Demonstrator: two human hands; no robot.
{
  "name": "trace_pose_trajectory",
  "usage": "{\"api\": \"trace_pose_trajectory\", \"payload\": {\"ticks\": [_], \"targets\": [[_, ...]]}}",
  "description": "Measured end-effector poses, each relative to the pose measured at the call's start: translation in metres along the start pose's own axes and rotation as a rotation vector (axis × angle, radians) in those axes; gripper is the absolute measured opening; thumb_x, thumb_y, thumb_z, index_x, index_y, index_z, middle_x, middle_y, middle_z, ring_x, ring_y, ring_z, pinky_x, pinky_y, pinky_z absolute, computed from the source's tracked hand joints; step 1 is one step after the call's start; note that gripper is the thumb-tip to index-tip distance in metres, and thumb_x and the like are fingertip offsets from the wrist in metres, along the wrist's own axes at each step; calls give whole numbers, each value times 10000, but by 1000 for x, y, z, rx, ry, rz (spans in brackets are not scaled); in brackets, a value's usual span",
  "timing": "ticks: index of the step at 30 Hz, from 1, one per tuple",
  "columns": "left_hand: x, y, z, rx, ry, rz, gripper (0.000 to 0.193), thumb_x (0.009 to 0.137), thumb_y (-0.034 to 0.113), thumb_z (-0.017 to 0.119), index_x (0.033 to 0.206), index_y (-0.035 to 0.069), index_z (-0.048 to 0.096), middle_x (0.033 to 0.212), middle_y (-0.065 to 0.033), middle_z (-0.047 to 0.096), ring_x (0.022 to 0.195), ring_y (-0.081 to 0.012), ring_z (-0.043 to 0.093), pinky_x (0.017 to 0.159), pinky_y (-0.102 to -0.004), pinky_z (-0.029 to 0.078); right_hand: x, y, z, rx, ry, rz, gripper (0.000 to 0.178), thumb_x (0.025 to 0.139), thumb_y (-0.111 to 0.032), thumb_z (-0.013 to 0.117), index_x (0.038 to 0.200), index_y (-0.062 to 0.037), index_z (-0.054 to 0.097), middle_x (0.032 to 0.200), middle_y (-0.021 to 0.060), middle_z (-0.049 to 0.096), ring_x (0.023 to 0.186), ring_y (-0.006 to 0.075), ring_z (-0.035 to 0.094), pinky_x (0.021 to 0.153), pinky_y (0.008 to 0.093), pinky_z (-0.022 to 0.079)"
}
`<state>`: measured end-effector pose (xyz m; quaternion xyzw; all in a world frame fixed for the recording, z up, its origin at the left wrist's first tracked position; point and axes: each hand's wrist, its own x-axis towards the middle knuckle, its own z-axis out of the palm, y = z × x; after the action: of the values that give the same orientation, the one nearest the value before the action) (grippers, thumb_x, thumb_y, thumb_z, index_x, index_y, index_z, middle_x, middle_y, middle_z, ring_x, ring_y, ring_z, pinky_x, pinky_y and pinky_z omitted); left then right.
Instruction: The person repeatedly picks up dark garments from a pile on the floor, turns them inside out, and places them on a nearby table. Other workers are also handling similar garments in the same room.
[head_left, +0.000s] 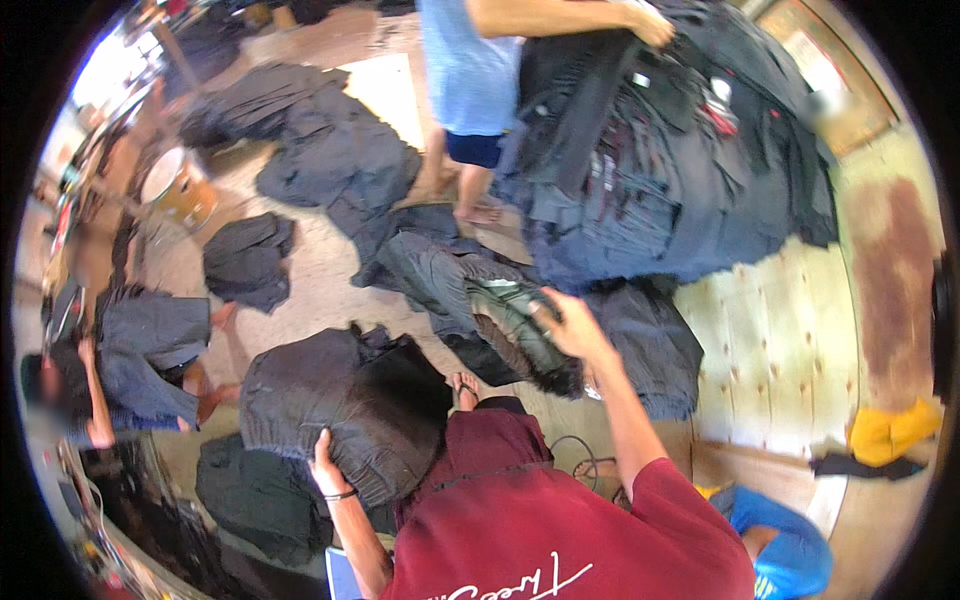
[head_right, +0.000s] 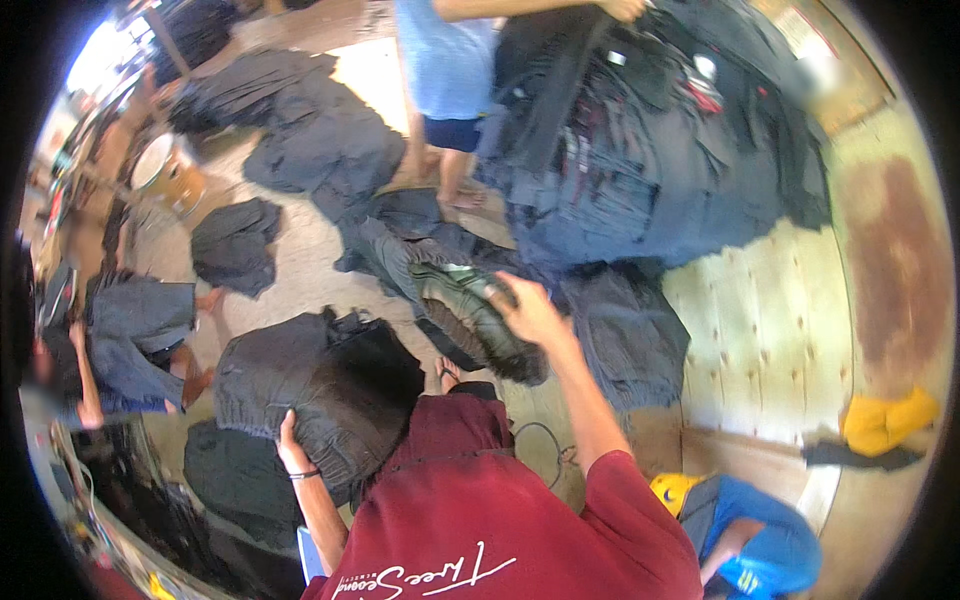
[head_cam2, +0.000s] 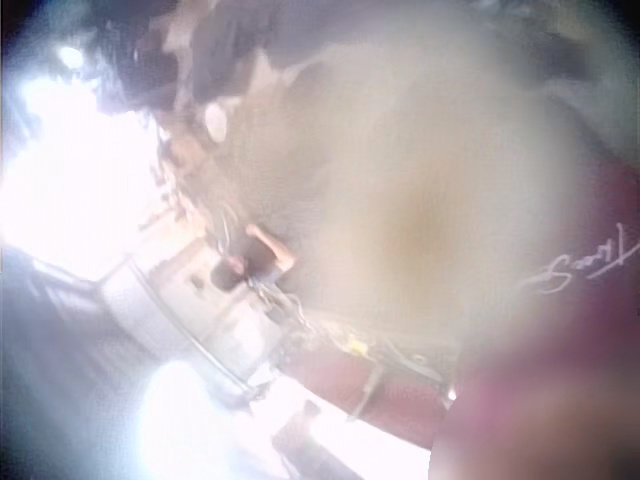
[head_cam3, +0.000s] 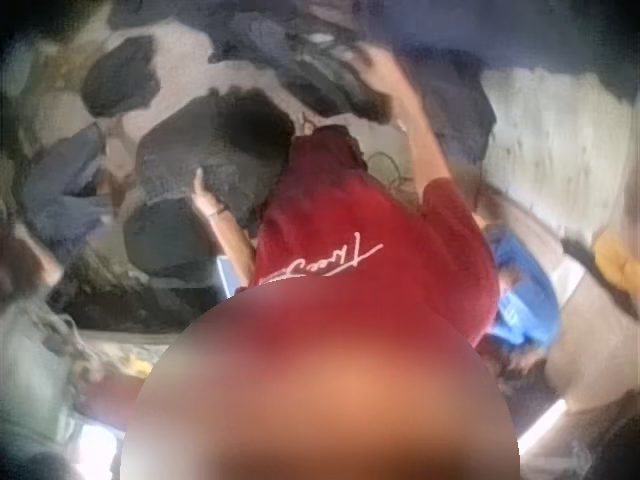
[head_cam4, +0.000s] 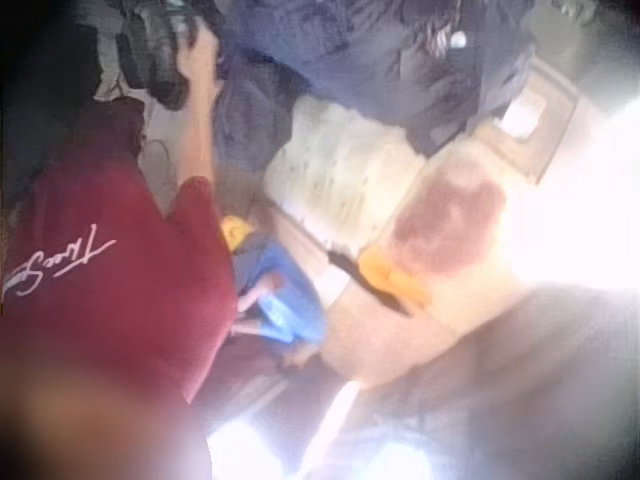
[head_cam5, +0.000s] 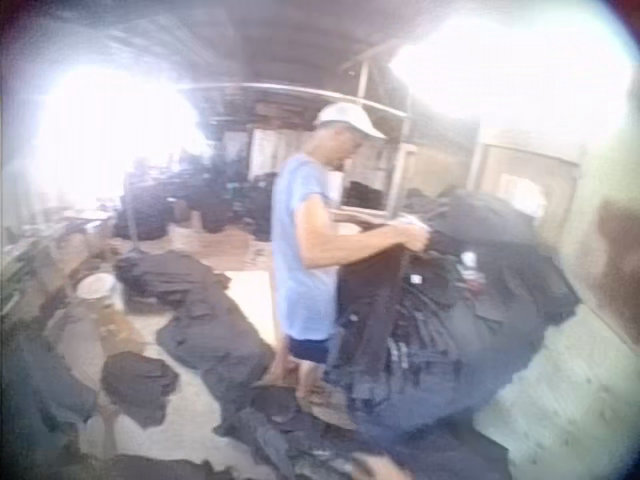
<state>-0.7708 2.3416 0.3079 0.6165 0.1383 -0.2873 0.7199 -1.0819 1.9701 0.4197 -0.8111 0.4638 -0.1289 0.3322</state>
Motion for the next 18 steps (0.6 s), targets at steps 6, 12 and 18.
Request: {"api": "trace_pose_trajectory", "payload": {"ticks": [6,12,18], "targets": [[1,6,15,4,-134,89,420,874,143,760,1239,-36,658,1179,-123,700,998,-255,692,909,-380,560,-69,25,-180,-377,202,-150,453,826,13,664,1269,-84,671,1170,152,699,1068,352,666,928,392,523],[8,2,28,35,-147,36,456,856,102,763,1280,-6,635,1215,-114,691,1068,-259,678,924,-389,569,-164,147,-205,-790,-72,278,663,750,6,725,1352,-264,659,1424,70,579,1450,378,382,1159,693,281],[14,-7,28,-14,-185,45,484,837,69,773,1291,-14,627,1221,-115,689,1076,-261,663,934,-390,537,-217,307,-139,-645,-45,533,324,882,-80,588,1172,-157,711,914,183,747,876,448,716,835,530,570]]}}
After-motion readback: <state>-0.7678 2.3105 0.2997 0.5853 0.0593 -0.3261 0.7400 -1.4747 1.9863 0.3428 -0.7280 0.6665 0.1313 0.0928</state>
